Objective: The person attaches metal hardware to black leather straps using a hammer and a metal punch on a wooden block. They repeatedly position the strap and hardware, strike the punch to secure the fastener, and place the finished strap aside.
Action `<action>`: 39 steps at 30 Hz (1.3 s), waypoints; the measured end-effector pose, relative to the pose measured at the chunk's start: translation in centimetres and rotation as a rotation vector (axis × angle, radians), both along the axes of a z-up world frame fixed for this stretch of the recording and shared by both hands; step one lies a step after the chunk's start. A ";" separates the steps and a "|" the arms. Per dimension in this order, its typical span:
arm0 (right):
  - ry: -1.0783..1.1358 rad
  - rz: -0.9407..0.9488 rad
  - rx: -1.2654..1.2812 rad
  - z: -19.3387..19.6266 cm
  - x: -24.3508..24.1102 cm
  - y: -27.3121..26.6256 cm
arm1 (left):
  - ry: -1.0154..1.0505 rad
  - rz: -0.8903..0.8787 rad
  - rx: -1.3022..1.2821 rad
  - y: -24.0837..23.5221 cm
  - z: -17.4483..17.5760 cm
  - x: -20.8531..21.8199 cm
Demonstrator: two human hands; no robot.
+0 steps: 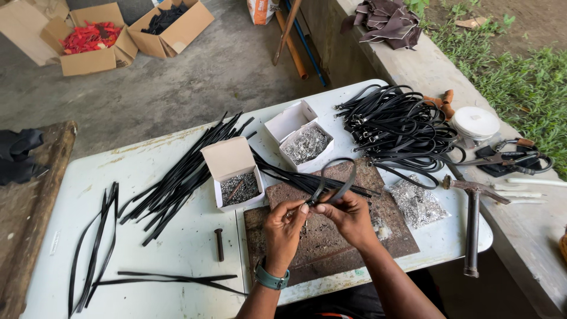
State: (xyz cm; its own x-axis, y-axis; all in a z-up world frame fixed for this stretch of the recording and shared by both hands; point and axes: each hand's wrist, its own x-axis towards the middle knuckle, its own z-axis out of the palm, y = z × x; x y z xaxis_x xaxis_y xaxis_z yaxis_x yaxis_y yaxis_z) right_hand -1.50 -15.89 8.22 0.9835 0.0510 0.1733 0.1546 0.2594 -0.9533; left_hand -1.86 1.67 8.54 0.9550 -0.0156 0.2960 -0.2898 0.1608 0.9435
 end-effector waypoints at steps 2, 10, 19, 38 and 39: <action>-0.080 0.027 0.023 0.0 0.0 -0.2 | -0.035 -0.007 0.009 0.4 0.2 0.1; 0.035 0.061 0.092 0.2 0.0 -0.6 | 0.026 -0.067 0.171 0.8 2.6 -0.7; -0.047 0.142 0.128 0.5 -0.2 -0.7 | -0.257 0.071 0.398 0.8 4.9 -1.3; -0.032 0.164 0.277 0.5 -1.0 -0.4 | -0.427 -0.015 0.436 1.1 5.2 -2.1; -0.025 0.206 0.386 0.8 -1.1 -0.2 | -0.450 -0.011 0.427 1.1 5.0 -2.3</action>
State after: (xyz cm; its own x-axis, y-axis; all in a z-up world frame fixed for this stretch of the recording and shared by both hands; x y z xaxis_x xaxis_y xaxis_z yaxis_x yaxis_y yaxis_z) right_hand -2.58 -16.11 9.03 0.9548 0.1726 0.2420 0.0842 0.6236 -0.7772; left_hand -4.12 2.74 13.56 0.7369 -0.2306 0.6354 -0.6750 -0.1989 0.7106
